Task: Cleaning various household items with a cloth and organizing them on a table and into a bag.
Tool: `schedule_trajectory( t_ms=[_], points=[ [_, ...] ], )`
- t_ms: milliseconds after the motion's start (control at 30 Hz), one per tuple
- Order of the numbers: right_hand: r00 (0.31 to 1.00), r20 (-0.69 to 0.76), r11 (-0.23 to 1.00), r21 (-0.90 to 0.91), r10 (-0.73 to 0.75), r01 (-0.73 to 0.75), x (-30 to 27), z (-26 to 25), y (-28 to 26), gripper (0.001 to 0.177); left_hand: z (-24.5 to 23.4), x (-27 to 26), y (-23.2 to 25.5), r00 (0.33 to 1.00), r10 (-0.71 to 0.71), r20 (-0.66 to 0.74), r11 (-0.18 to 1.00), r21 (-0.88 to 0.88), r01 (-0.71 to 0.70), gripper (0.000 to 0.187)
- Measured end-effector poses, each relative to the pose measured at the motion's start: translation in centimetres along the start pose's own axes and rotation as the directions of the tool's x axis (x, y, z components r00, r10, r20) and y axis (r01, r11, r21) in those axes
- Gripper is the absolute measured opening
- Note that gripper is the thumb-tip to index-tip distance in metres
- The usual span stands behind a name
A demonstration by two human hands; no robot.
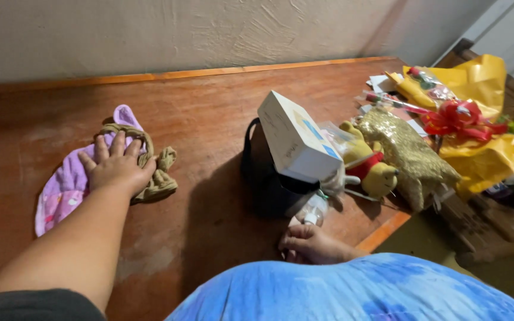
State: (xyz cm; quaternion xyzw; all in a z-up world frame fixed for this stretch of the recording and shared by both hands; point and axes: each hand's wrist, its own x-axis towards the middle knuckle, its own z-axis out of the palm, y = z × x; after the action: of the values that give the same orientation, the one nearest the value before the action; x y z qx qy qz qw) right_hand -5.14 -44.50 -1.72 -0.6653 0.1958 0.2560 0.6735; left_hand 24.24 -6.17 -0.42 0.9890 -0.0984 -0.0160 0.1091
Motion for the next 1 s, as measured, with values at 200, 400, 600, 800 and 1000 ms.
schedule_trajectory(
  t_ms=[200, 400, 600, 800, 1000],
  points=[
    [0.981, -0.067, 0.952, -0.264, -0.181, 0.157, -2.5, 3.3, -0.6, 0.013, 0.2, -5.8, 0.2, 0.995, 0.024, 0.095, 0.998, 0.049, -0.029, 0.084],
    [0.925, -0.071, 0.753, -0.605, -0.373, 0.257, -9.1, 9.8, -1.6, 0.032, 3.7, -15.7, 6.1, 0.952, 0.284, 0.111, 0.952, 0.085, -0.293, 0.098],
    [0.867, 0.18, 0.162, -0.946, -0.465, 0.283, -14.4, 15.7, 1.5, 0.077, -1.7, -29.3, 3.0, 0.947, 0.287, 0.142, 0.954, 0.052, -0.296, 0.089],
    [0.954, 0.086, 0.109, -0.987, -0.286, 0.121, -18.8, 20.2, 2.5, 0.09, -3.7, -34.2, 0.0, 0.969, 0.156, 0.192, 0.984, 0.06, -0.17, 0.082],
    [0.955, 0.05, 0.168, -0.98, -0.292, 0.103, -19.1, 23.1, 1.9, 0.088, -4.5, -34.4, -0.6, 0.951, 0.193, 0.243, 0.977, 0.043, -0.209, 0.08]
  ],
)
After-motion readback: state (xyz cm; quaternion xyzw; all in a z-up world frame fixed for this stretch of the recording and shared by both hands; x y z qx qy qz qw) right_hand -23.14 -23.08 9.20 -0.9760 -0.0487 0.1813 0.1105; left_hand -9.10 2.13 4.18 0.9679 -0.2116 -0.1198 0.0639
